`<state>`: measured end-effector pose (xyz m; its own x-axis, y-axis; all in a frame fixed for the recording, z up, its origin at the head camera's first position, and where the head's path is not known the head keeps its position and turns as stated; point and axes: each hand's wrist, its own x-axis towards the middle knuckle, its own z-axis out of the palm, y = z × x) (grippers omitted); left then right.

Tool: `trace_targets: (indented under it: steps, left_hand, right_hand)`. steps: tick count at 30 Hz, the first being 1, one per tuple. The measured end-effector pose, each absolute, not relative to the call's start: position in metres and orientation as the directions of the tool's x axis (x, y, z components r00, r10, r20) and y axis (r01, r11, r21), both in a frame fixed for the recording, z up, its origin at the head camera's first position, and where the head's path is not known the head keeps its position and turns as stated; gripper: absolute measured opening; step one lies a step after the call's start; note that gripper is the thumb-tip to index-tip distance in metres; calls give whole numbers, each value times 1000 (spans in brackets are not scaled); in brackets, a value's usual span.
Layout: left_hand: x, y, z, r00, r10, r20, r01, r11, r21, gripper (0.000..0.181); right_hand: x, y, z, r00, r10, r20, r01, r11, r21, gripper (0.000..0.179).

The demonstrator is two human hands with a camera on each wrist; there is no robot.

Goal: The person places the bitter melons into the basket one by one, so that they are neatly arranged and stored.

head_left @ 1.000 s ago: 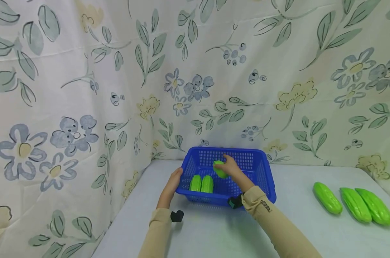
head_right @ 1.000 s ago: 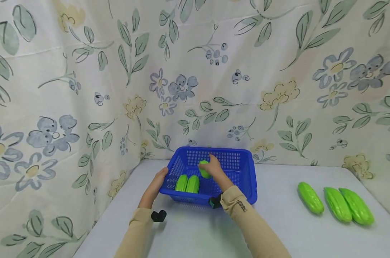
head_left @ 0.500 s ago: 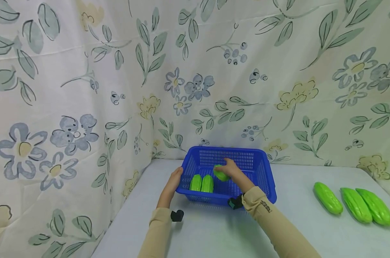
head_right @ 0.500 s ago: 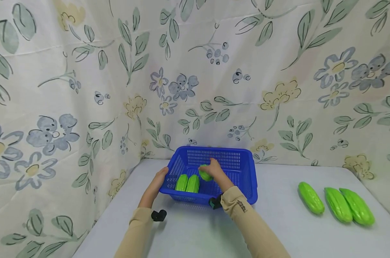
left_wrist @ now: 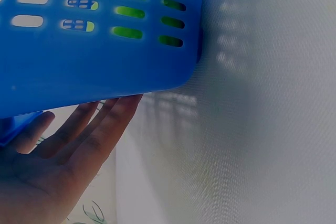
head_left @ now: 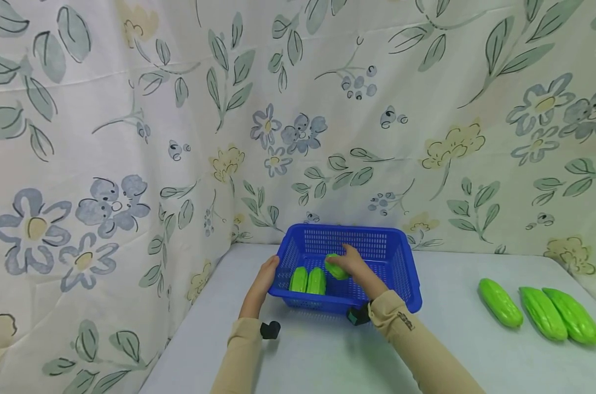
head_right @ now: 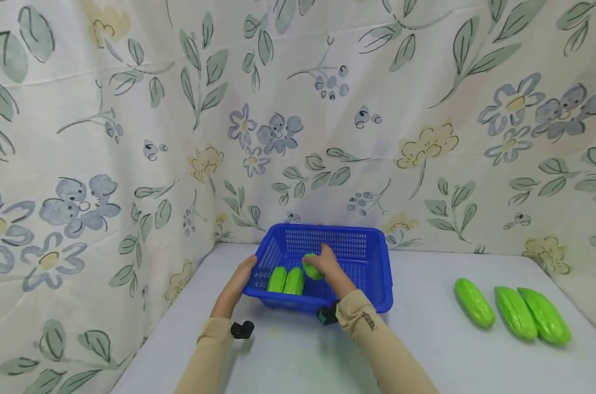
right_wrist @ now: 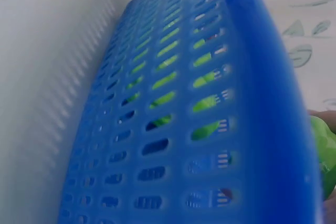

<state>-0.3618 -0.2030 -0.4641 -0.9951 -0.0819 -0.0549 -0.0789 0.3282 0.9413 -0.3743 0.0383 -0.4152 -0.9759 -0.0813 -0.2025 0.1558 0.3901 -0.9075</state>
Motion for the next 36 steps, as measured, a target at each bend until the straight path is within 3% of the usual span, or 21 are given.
trace_targets:
  steps: [36]
  left_hand:
    - [-362, -203, -466, -995, -83, -52, -77, 341, 937, 55]
  right_hand:
    - [-359, 38, -425, -947, -113, -302, 261, 279, -924, 83]
